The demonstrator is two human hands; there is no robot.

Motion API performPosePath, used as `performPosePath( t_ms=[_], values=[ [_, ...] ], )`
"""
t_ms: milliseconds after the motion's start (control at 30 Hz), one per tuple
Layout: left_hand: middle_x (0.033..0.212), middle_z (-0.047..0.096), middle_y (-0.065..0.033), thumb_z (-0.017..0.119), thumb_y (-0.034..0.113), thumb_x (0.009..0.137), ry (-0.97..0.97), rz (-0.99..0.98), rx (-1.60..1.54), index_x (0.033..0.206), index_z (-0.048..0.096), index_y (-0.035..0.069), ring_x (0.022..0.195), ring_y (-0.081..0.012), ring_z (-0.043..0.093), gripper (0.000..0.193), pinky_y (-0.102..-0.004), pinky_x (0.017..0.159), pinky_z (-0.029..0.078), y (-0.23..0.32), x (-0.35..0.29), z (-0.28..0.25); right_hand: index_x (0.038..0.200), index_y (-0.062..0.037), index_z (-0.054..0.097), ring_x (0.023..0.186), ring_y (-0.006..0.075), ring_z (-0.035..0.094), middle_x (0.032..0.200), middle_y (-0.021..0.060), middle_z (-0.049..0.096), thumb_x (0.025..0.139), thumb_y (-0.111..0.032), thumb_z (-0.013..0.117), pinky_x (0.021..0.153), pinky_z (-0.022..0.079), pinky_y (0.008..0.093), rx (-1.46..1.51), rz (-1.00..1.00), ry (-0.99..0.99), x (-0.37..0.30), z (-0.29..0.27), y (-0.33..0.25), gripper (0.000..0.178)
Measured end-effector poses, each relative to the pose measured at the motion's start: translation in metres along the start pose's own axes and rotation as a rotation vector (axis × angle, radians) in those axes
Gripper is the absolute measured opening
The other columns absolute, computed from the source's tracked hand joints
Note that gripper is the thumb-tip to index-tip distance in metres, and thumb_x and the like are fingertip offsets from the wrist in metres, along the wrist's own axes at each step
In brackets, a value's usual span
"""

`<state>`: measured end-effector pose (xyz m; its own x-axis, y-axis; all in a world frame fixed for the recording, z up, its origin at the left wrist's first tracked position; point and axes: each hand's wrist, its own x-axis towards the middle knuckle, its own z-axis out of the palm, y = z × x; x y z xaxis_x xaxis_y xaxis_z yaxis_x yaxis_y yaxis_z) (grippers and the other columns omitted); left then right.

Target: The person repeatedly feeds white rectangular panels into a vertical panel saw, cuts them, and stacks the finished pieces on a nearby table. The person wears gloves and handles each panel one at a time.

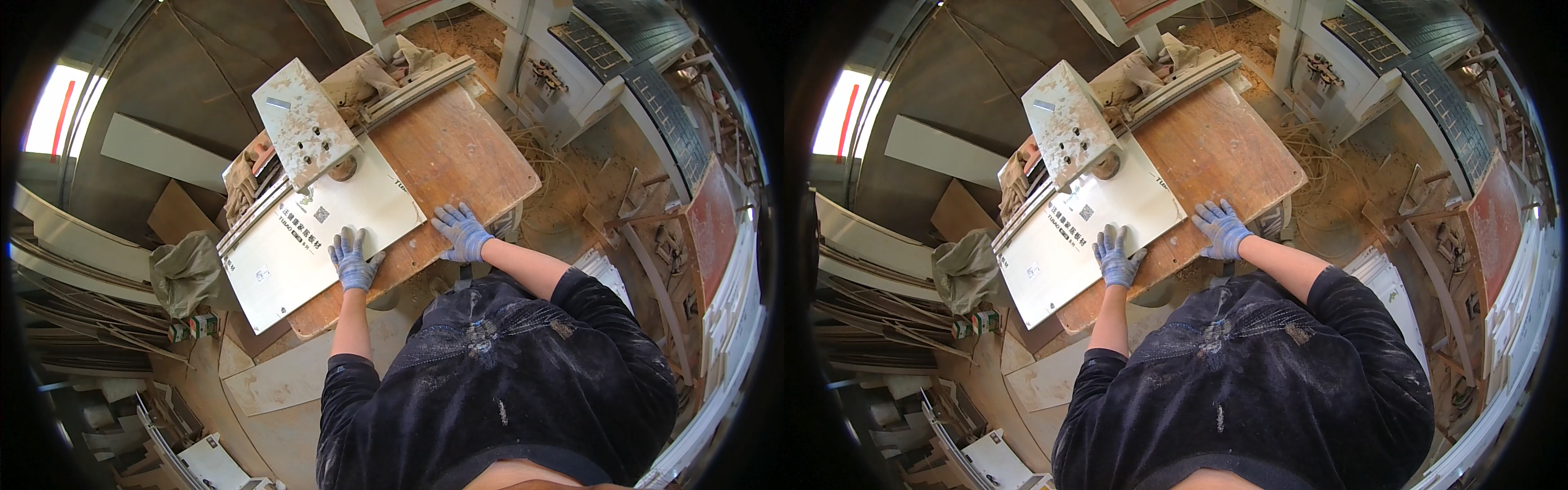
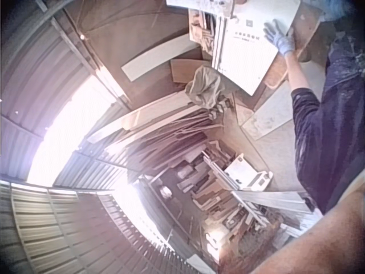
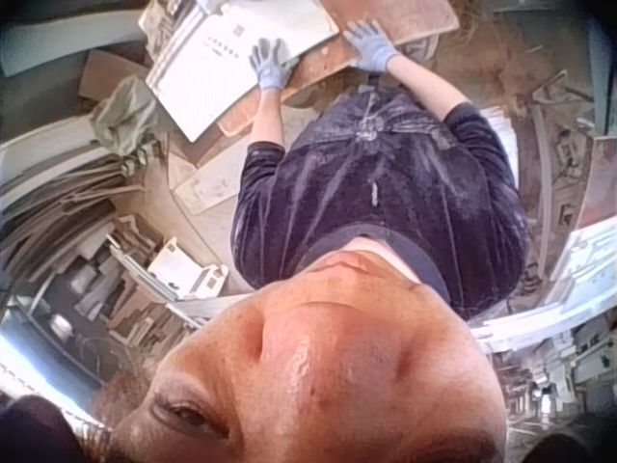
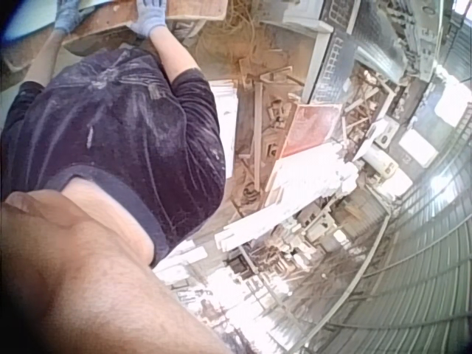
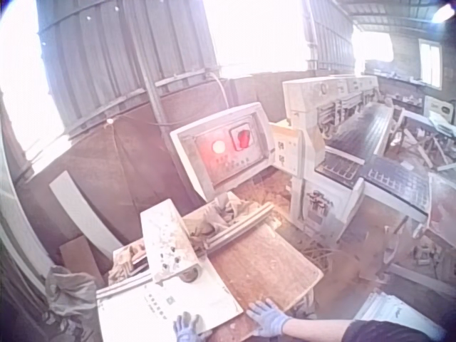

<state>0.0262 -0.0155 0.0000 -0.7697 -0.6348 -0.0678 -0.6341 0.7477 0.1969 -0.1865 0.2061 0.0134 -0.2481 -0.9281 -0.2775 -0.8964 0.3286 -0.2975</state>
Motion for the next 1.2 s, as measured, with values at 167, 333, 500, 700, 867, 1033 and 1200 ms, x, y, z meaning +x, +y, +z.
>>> performPosePath(
  t_ms=[167, 333, 500, 700, 867, 1033, 1200],
  values=[
    [0.153, 0.03, -0.0127, 0.073, 0.055, 0.071, -0.005, -0.002, -0.006, 0.138, 0.047, 0.026, 0.142, -0.0359, 0.023, 0.078, -0.0495, 0.118, 0.012, -0.001, 0.0, 0.001, 0.146, -0.0066, 0.035, 0.144, 0.0342, 0.021, 0.153, 0.0175, 0.029, 0.077, -0.055, 0.065, 0.117, 0.009, 0.0513, 0.006, 0.003, 0.004, -0.001, -0.003, -0.002, 0.089],
    [0.154, 0.027, -0.0129, 0.073, 0.055, 0.071, -0.026, -0.009, -0.028, 0.139, 0.047, 0.026, 0.142, -0.0361, 0.021, 0.078, -0.0497, 0.118, 0.011, -0.001, 0.0, -0.001, 0.146, -0.007, 0.035, 0.144, 0.0334, 0.02, 0.154, 0.0168, 0.028, 0.078, -0.054, 0.065, 0.117, 0.009, 0.0512, 0.025, 0.02, -0.019, -0.002, -0.009, -0.005, 0.087],
    [0.154, 0.025, -0.0133, 0.073, 0.053, 0.072, -0.049, 0.003, -0.025, 0.14, 0.044, 0.026, 0.143, -0.0363, 0.019, 0.079, -0.0503, 0.118, 0.01, -0.001, 0.0, -0.004, 0.146, -0.008, 0.036, 0.145, 0.0313, 0.018, 0.155, 0.0153, 0.026, 0.081, -0.052, 0.063, 0.117, 0.009, 0.0516, 0.031, 0.075, -0.03, -0.002, -0.012, -0.011, 0.083],
    [0.155, 0.025, -0.0137, 0.074, 0.051, 0.073, -0.052, 0.016, -0.043, 0.141, 0.043, 0.026, 0.143, -0.0367, 0.019, 0.079, -0.0509, 0.118, 0.01, -0.003, 0.0, -0.005, 0.145, -0.0109, 0.039, 0.146, 0.0303, 0.018, 0.156, 0.0133, 0.026, 0.08, -0.054, 0.062, 0.118, 0.008, 0.0511, 0.071, 0.179, 0.02, 0.001, -0.002, -0.023, 0.081],
    [0.155, 0.024, -0.0132, 0.073, 0.051, 0.073, -0.064, 0.013, -0.033, 0.142, 0.043, 0.026, 0.143, -0.0365, 0.019, 0.079, -0.0508, 0.118, 0.01, -0.003, 0.0, -0.007, 0.145, -0.0117, 0.04, 0.146, 0.0309, 0.018, 0.156, 0.0133, 0.026, 0.08, -0.055, 0.062, 0.118, 0.007, 0.0508, 0.09, 0.211, 0.04, 0.003, 0.0, -0.027, 0.081],
    [0.156, 0.024, -0.012, 0.073, 0.052, 0.073, -0.071, -0.003, -0.029, 0.143, 0.042, 0.027, 0.143, -0.0359, 0.019, 0.08, -0.0493, 0.119, 0.009, -0.001, 0.0, -0.009, 0.145, -0.0131, 0.04, 0.146, 0.0299, 0.017, 0.157, 0.0121, 0.024, 0.081, -0.055, 0.06, 0.118, 0.007, 0.0506, 0.076, 0.2, 0.013, 0.002, -0.003, -0.025, 0.079],
    [0.157, 0.021, -0.0118, 0.073, 0.052, 0.073, -0.114, -0.033, -0.061, 0.143, 0.04, 0.027, 0.145, -0.0356, 0.015, 0.081, -0.0483, 0.119, 0.007, -0.001, 0.0, -0.012, 0.141, -0.0147, 0.047, 0.145, 0.0298, 0.02, 0.155, 0.0123, 0.028, 0.081, -0.051, 0.062, 0.118, 0.009, 0.0504, 0.082, 0.169, 0.058, -0.001, 0.003, -0.026, 0.072]
  ],
)
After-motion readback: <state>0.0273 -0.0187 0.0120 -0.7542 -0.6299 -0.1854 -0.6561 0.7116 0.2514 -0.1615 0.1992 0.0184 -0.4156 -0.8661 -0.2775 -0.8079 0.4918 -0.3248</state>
